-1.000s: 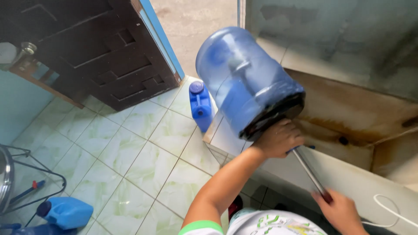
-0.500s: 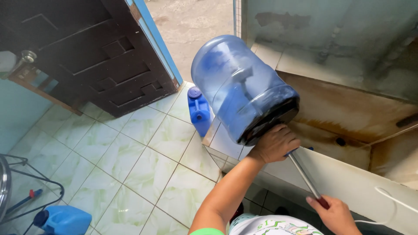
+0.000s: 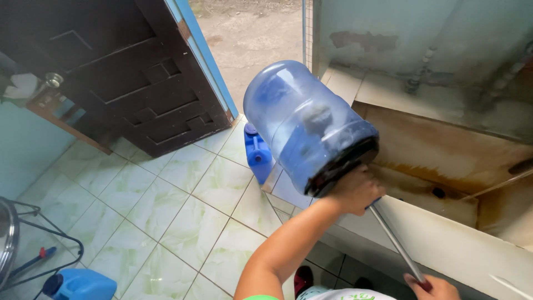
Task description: Cleaning a large water jug with a brush and sponge.
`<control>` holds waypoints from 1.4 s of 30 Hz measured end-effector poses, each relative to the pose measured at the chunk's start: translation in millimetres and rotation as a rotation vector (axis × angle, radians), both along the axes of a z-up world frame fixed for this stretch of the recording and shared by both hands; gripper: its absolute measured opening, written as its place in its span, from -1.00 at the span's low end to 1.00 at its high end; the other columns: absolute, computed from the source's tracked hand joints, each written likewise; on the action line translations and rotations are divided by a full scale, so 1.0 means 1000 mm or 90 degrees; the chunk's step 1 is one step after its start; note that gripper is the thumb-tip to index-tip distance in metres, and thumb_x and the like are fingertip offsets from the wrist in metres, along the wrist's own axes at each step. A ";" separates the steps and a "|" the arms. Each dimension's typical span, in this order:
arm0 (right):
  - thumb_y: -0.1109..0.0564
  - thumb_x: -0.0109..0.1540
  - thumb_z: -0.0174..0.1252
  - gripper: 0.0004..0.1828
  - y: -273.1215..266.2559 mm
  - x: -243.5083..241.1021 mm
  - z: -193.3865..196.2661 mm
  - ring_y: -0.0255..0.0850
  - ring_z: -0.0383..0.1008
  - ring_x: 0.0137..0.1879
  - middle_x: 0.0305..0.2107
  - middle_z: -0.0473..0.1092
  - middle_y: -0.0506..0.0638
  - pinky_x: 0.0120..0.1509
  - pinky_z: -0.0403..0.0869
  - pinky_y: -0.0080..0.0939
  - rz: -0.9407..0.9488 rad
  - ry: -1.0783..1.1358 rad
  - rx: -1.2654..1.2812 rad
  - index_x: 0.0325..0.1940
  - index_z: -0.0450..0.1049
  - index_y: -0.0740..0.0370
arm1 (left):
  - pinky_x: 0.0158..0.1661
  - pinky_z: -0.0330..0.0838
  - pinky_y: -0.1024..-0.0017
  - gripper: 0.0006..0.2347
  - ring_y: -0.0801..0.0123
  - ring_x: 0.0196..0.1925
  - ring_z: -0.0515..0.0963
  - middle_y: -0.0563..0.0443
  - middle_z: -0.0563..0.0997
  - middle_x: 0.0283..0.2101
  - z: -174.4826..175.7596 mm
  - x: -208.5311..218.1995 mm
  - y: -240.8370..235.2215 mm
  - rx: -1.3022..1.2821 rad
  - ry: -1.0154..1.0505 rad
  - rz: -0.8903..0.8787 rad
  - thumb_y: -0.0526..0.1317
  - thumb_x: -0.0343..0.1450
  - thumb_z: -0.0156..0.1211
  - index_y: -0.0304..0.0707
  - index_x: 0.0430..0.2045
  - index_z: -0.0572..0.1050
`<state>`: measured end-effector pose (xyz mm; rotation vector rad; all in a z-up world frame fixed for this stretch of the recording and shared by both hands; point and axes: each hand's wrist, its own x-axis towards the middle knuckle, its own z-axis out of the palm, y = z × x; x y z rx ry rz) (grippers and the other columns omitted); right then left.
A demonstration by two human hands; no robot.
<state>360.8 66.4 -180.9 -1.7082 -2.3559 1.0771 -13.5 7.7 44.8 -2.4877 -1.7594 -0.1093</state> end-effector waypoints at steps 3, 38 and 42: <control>-0.26 0.17 0.28 -0.47 -0.024 -0.102 0.104 0.14 0.53 -0.37 -0.55 0.52 0.23 -0.18 0.52 0.03 0.060 -0.039 0.098 -0.38 0.57 0.33 | 0.05 0.29 0.30 -0.67 0.29 -0.08 0.60 0.13 0.64 -0.33 0.000 0.015 -0.010 0.061 0.011 0.001 -0.16 0.09 0.46 0.05 -0.29 0.56; -0.19 0.27 0.31 -0.52 -0.052 -0.090 0.114 0.04 0.24 -0.54 -0.64 0.27 0.14 -0.41 0.30 -0.01 -0.029 0.167 -0.166 -0.43 0.46 0.27 | 0.12 0.31 0.23 -0.65 0.18 -0.05 0.52 0.09 0.53 -0.27 -0.011 0.006 -0.025 0.205 -0.242 -0.101 -0.26 0.03 0.38 -0.02 -0.34 0.48; -0.15 0.22 0.14 -0.67 -0.031 -0.067 0.166 -0.07 0.46 -0.36 -0.49 0.52 0.06 -0.24 0.45 -0.05 0.178 -0.031 0.486 -0.35 0.53 0.14 | 0.10 0.29 0.21 -0.72 0.18 -0.05 0.52 0.05 0.52 -0.30 -0.012 0.006 -0.011 0.213 -0.234 -0.105 -0.19 0.14 0.39 -0.03 -0.34 0.48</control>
